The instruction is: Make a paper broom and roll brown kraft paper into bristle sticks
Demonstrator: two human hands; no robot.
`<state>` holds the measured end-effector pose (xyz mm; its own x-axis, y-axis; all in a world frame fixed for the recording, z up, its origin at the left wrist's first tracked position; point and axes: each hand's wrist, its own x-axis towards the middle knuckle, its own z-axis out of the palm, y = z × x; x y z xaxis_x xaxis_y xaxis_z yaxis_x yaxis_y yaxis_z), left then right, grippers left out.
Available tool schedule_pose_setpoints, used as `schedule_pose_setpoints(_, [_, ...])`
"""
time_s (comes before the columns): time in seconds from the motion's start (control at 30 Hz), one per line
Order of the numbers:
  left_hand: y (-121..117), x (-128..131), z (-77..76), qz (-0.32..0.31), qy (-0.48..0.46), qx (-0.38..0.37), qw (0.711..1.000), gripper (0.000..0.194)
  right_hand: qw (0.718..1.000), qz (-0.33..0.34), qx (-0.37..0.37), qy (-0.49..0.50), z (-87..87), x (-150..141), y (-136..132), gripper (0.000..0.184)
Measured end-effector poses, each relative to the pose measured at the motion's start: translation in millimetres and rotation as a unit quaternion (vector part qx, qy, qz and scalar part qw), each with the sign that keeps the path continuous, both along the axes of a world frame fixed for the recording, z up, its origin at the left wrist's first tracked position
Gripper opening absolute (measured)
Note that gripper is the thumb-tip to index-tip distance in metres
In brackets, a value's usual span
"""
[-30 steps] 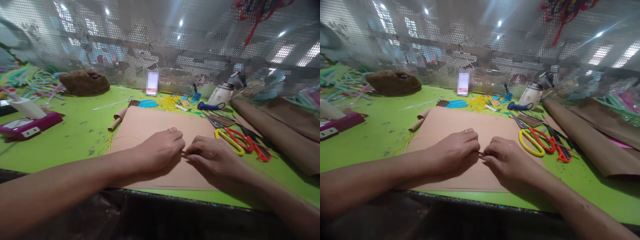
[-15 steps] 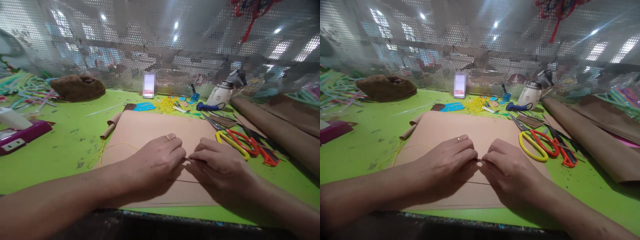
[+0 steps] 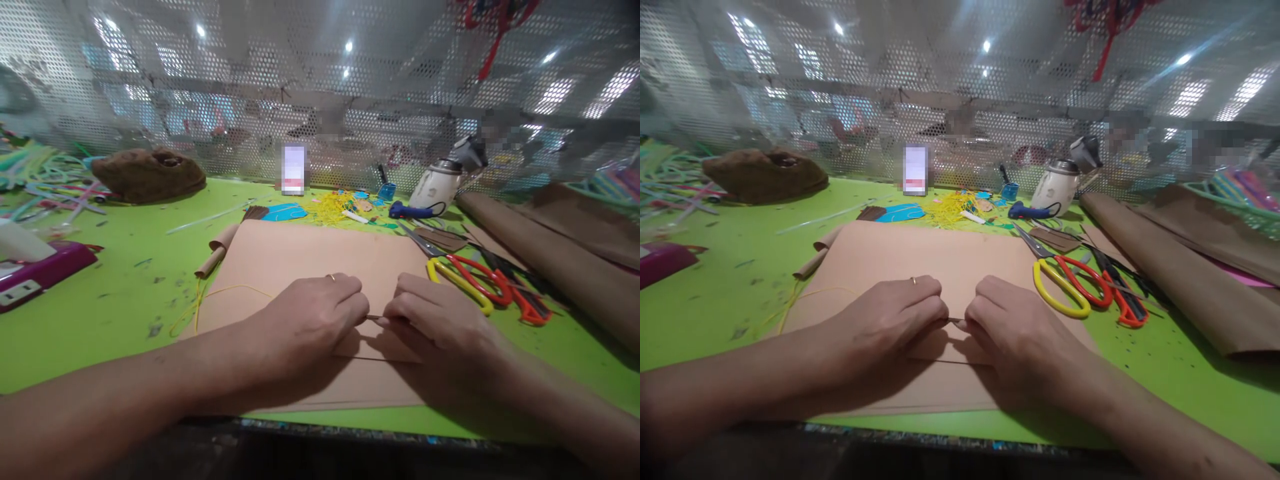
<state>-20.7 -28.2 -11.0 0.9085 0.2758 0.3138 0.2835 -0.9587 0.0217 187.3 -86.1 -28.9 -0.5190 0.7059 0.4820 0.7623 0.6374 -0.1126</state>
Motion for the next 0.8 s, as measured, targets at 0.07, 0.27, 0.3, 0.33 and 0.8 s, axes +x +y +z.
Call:
schedule_pose_setpoints(0.07, [1,-2,1.7,0.011,0.008,-0.012,1.000,0.012,1.000,0.014,-0.012,0.013,3.8,4,2,0.011])
schedule_pose_setpoints(0.27, [6,-8,6.3,0.042,0.019,-0.043,0.998,0.008,0.995,0.033,-0.064,0.075,14.4,10,7,0.016])
schedule_pose_setpoints(0.3, [7,-9,6.9,0.043,0.019,-0.045,0.998,0.008,0.994,0.029,-0.066,0.080,14.9,10,8,0.016])
schedule_pose_setpoints(0.33, [8,-9,7.5,0.043,0.017,-0.044,0.998,0.006,0.994,0.023,-0.067,0.084,15.1,11,8,0.016])
schedule_pose_setpoints(0.8, [22,-20,13.6,0.037,-0.034,-0.051,0.997,0.012,0.989,-0.026,-0.066,0.132,20.7,19,8,0.011])
